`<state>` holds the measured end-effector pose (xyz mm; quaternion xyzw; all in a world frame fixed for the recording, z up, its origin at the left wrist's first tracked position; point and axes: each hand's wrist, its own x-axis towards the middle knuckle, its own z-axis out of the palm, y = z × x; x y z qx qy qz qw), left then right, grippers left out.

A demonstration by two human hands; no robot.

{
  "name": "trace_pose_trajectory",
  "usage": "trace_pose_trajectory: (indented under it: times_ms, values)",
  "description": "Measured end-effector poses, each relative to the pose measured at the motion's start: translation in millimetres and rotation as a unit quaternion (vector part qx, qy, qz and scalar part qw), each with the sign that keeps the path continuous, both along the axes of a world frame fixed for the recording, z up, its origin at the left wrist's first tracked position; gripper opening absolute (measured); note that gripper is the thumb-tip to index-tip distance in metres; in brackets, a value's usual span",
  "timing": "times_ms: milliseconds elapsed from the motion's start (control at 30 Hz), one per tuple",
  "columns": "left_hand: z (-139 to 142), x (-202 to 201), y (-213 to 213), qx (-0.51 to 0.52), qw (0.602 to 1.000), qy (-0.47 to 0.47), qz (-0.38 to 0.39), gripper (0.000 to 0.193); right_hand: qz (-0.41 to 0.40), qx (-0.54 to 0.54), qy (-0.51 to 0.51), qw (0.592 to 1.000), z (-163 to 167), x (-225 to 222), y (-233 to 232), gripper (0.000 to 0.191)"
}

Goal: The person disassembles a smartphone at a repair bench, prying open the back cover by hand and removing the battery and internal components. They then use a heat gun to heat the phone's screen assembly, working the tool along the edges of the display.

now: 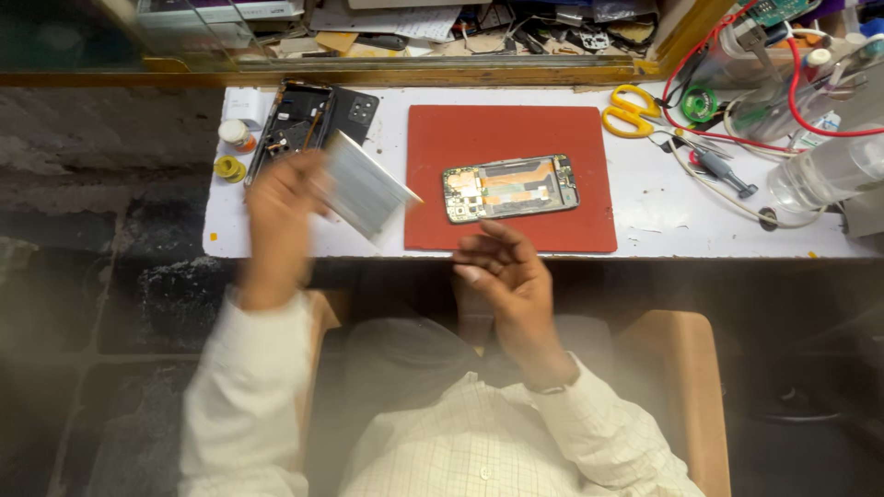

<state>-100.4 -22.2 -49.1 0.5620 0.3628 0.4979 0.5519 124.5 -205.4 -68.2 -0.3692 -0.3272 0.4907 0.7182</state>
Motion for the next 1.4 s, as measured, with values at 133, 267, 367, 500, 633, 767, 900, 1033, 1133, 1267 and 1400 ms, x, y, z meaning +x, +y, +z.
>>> trace_pose_trajectory:
  times_ms: [133,267,367,500,633,767,900,1033,1133,1267,1400]
  values:
    - [21.7,-34.0,88.5,0.003,0.991,0.135,0.006,0.025,-0.018,-0.016,0.006,1.000,-7.0,22.3,-2.5,0.044]
    - [27.1,-30.3,136.4,-0.047,0.965,0.258,0.020,0.024,-0.039,-0.016,0.013,0.999,-10.8,45.8,-9.0,0.039]
    - [24.9,-24.6,151.4,-0.022,0.946,0.319,0.043,0.021,-0.064,-0.024,0.009,0.998,-7.6,65.3,-14.1,0.036]
    - [21.6,-16.6,158.1,0.078,0.889,0.441,0.093,0.021,-0.109,-0.029,-0.008,0.994,1.4,83.6,-19.2,0.032]
    - [16.8,-7.0,154.0,0.172,0.827,0.513,0.150,0.025,-0.129,0.001,-0.148,0.981,13.3,97.0,-10.1,0.033]
    - [9.6,1.2,147.6,0.194,0.812,0.525,0.163,0.023,-0.119,0.046,-0.518,0.846,29.3,117.9,19.1,0.048]
    - [1.9,7.0,137.3,0.263,0.777,0.535,0.200,0.022,-0.051,0.084,-0.721,0.686,40.7,133.8,59.4,0.084]
    - [6.2,12.0,122.4,0.248,0.790,0.524,0.202,0.026,0.029,0.025,-0.712,0.702,44.5,144.6,71.3,0.097]
    - [8.1,24.8,99.8,0.280,0.815,0.466,0.203,0.026,0.044,-0.020,-0.666,0.745,41.0,148.9,67.3,0.100]
    - [-2.2,57.2,53.9,0.321,0.868,0.341,0.163,0.028,-0.045,0.040,-0.647,0.760,25.2,140.9,60.0,0.105]
    - [-19.0,105.5,10.9,0.076,0.980,0.165,0.081,0.052,-0.148,0.056,-0.611,0.775,11.5,128.7,54.6,0.105]
